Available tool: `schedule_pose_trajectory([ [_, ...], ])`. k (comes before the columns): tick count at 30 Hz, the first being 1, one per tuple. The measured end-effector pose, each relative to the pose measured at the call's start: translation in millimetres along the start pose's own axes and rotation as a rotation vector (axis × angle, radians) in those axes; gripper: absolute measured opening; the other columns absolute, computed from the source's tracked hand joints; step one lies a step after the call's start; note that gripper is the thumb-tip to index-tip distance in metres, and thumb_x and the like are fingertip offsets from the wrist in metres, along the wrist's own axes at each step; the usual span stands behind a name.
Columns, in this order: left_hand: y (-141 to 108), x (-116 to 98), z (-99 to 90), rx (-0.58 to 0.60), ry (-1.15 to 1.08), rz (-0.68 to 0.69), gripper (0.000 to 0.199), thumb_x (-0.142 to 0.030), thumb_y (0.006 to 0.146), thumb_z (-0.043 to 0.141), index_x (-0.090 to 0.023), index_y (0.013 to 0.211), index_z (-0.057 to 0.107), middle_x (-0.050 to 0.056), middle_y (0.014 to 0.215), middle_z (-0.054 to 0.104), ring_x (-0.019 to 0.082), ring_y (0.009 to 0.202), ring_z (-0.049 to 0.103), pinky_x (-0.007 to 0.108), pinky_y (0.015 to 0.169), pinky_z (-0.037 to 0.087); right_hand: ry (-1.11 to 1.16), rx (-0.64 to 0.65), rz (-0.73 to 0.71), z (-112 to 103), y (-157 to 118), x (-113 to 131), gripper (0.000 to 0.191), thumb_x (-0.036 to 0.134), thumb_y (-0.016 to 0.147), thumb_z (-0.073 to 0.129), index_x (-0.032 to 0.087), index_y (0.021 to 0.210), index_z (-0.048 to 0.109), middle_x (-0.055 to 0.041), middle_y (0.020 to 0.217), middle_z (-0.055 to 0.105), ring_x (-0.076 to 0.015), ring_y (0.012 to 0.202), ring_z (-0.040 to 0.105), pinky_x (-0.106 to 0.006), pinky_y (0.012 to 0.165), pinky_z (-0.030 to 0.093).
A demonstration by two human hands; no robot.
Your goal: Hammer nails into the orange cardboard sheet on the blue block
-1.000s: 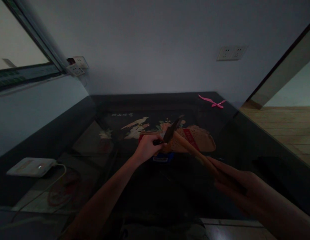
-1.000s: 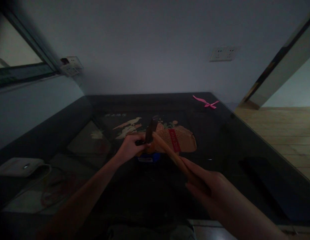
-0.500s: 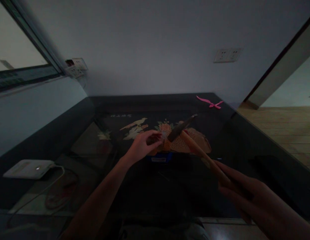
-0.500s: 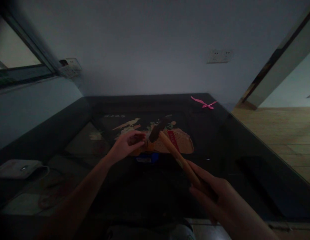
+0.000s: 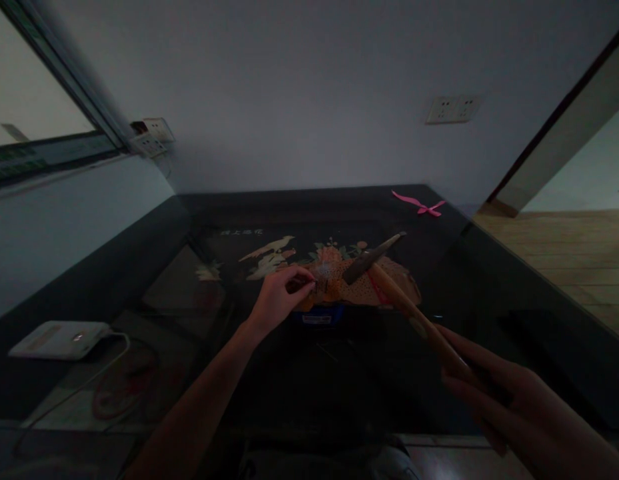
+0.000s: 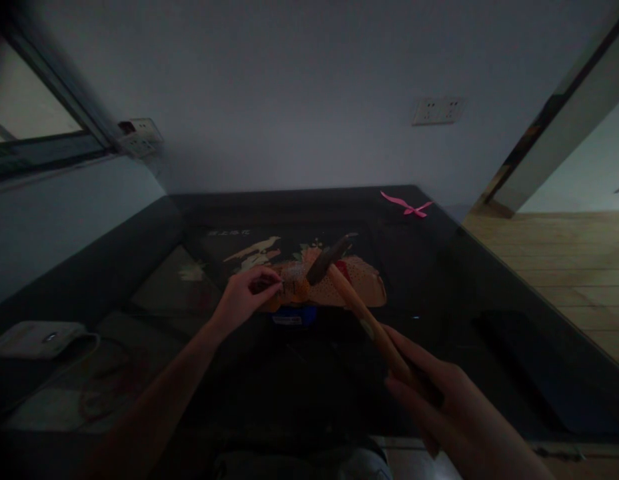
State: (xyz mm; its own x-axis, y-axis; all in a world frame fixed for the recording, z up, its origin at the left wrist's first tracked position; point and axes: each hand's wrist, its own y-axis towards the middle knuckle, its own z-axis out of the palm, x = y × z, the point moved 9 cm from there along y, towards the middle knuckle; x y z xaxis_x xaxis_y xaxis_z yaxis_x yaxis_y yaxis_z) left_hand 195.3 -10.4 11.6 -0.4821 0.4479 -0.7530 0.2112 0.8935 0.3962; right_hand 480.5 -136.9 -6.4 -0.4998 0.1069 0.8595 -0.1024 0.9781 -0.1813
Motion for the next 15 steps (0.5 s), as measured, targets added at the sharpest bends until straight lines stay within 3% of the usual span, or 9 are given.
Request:
schedule_pose_trajectory([
  [9,-1.9,4.8,-2.4,-0.024,-0.089,-0.057,0.005,-0.021,0.079,0.066,-0.017,0.081,0.062,0.001,0.079,0.069,0.015,0.074,0.069,0.026,0.072,0.057,0.04,0.036,0.011,4.7,1.5,-6.8,0.066,0.054,0.085,0.055,0.025,0.143,0.047,0.005,0.055,0.045,-0.01,0.042,0.042,-0.018,0.034,0.038],
  [15,-2.9,4.2,-0.1,-0.014,-0.107,-0.071,0.007,-0.02,0.078,0.067,-0.016,0.079,0.061,0.001,0.077,0.068,0.014,0.069,0.069,0.022,0.063,0.055,0.007,0.054,0.047,8.5,1.6,-5.8,0.069,0.055,0.085,0.053,0.021,0.145,0.044,0.0051,0.054,0.045,-0.0101,0.042,0.042,-0.018,0.036,0.039],
])
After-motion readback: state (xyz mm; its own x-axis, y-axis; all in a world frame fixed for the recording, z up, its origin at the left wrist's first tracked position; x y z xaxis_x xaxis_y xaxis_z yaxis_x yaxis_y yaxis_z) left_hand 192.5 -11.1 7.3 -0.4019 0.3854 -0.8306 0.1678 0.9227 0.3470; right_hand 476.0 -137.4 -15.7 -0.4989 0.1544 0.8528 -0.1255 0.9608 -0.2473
